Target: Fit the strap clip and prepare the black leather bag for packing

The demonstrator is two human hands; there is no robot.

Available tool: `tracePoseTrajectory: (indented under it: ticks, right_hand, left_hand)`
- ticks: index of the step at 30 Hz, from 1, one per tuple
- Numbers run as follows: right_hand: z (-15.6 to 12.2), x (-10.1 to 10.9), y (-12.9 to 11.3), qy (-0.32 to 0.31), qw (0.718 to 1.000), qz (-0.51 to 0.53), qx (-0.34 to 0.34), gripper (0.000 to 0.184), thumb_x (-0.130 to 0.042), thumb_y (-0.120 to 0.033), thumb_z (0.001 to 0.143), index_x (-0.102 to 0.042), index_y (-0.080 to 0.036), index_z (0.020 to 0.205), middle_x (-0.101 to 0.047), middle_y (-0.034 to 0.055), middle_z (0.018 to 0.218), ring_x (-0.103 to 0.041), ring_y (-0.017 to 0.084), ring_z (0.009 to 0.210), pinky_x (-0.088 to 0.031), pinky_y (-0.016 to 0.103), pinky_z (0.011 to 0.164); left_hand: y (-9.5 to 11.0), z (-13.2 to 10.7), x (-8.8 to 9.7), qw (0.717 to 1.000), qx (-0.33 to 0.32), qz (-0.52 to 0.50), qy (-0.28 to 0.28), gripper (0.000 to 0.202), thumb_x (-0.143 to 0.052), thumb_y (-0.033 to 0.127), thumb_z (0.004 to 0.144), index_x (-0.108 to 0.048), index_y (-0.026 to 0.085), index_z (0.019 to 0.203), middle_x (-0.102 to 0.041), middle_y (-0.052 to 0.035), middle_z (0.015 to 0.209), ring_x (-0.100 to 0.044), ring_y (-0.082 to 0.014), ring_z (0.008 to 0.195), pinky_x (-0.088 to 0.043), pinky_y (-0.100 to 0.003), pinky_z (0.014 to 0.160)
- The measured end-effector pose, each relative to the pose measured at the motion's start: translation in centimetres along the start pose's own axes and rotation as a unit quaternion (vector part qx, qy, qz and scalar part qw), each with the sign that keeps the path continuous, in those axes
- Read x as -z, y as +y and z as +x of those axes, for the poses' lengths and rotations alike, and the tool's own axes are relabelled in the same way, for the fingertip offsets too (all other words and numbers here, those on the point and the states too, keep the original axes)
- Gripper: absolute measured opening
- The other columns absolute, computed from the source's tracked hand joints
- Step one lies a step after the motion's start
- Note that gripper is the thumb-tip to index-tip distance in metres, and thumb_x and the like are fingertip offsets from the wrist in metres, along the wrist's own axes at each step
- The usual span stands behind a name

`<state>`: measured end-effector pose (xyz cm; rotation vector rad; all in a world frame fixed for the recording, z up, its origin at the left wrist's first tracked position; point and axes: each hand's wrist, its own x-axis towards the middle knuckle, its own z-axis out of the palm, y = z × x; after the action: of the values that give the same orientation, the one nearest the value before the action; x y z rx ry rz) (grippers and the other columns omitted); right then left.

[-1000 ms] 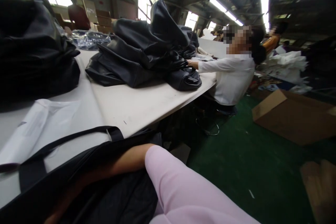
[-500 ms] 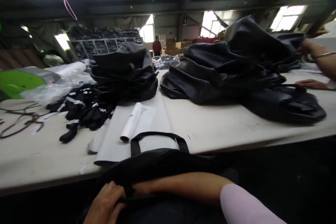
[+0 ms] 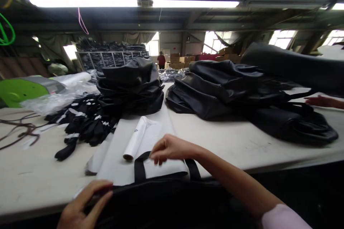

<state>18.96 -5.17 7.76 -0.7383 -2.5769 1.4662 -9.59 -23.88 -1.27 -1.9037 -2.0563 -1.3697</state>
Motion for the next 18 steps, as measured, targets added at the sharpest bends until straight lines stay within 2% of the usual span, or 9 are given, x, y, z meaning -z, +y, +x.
tracePoseTrajectory:
  ticks: [1,2,4,5,7,9,11,15,18]
  right_hand:
    - [1.6,1.3,0.7,0.127,0.986,-0.087,-0.065,0.020,-0.063,-0.031,0.097,-0.074,-0.018,0.107,-0.072,0.0062,0.098,-0.069,0.023,0.094,-0.053,0.029,0.084]
    - [3.3,2.3,1.6,0.205,0.962,-0.140,-0.110,0.022,-0.069,-0.031,0.094,-0.074,-0.015,0.108,-0.070,0.0113,0.108,-0.065,0.029,0.106,-0.050,0.035,0.092]
    - [6.9,3.2,3.6,0.266,0.933,-0.185,-0.155,0.040,-0.083,-0.032,0.081,-0.072,-0.010,0.113,-0.061,0.0209,0.126,-0.056,0.038,0.119,-0.045,0.044,0.098]
    - [8.5,3.2,4.6,0.279,0.927,-0.191,-0.161,0.047,-0.089,-0.031,0.075,-0.072,-0.008,0.113,-0.057,0.0235,0.131,-0.053,0.040,0.122,-0.044,0.045,0.099]
    - [10.8,2.7,6.3,0.301,0.921,-0.191,-0.158,0.049,-0.092,-0.030,0.069,-0.073,-0.010,0.109,-0.055,0.0218,0.132,-0.054,0.038,0.121,-0.044,0.041,0.098]
    - [12.2,2.0,7.7,0.325,0.919,-0.170,-0.144,0.034,-0.089,-0.027,0.074,-0.074,-0.014,0.102,-0.063,0.0152,0.121,-0.058,0.030,0.115,-0.044,0.035,0.095]
    - [12.9,1.7,8.8,0.345,0.922,-0.128,-0.120,0.016,-0.083,-0.022,0.079,-0.074,-0.017,0.091,-0.069,0.0080,0.102,-0.062,0.024,0.102,-0.044,0.031,0.089]
    - [13.3,1.9,10.4,0.396,0.917,0.003,-0.046,0.014,-0.074,-0.024,0.086,-0.064,-0.016,0.079,-0.063,-0.0005,0.075,-0.059,0.016,0.076,-0.043,0.027,0.074]
    - [13.4,2.1,11.1,0.431,0.893,0.131,0.000,0.021,-0.054,-0.030,0.096,-0.057,-0.017,0.080,-0.053,-0.0040,0.061,-0.053,0.014,0.060,-0.040,0.025,0.061]
  left_hand:
    - [0.9,2.7,-0.6,1.000,0.011,0.014,-0.011,0.042,-0.062,0.067,0.082,-0.071,0.028,0.097,-0.073,-0.0012,0.096,-0.071,-0.0235,0.086,-0.062,-0.034,0.081]
    - [1.7,5.5,-1.7,0.997,0.036,0.037,-0.055,0.047,-0.059,0.068,0.082,-0.070,0.026,0.100,-0.072,-0.0036,0.100,-0.070,-0.0253,0.090,-0.060,-0.039,0.087]
    - [3.0,10.4,-4.7,0.990,0.062,0.076,-0.105,0.052,-0.053,0.059,0.083,-0.065,0.018,0.113,-0.066,-0.0118,0.118,-0.064,-0.0298,0.106,-0.053,-0.045,0.099]
    - [3.4,12.3,-6.4,0.988,0.062,0.085,-0.116,0.058,-0.058,0.056,0.080,-0.062,0.013,0.118,-0.063,-0.0159,0.124,-0.059,-0.0328,0.116,-0.047,-0.047,0.106]
    - [3.7,14.8,-9.7,0.980,0.077,0.102,-0.151,0.070,-0.067,0.050,0.075,-0.056,0.007,0.128,-0.059,-0.0226,0.127,-0.053,-0.0389,0.125,-0.041,-0.052,0.109]
    - [3.4,16.0,-12.1,0.971,0.107,0.115,-0.179,0.079,-0.073,0.040,0.072,-0.048,0.006,0.138,-0.057,-0.0261,0.128,-0.051,-0.0439,0.126,-0.041,-0.056,0.106]
    - [2.8,16.4,-13.3,0.965,0.138,0.113,-0.193,0.081,-0.071,0.030,0.073,-0.041,0.008,0.145,-0.057,-0.0263,0.129,-0.052,-0.0448,0.125,-0.041,-0.056,0.104]
    - [1.9,16.7,-12.7,0.963,0.192,0.045,-0.184,0.071,-0.065,0.023,0.080,-0.041,0.010,0.146,-0.058,-0.0240,0.130,-0.054,-0.0408,0.125,-0.038,-0.053,0.109]
    - [1.7,16.2,-11.8,0.950,0.244,-0.079,-0.176,0.066,-0.063,0.032,0.086,-0.042,0.009,0.144,-0.063,-0.0214,0.124,-0.064,-0.0327,0.111,-0.049,-0.043,0.098]
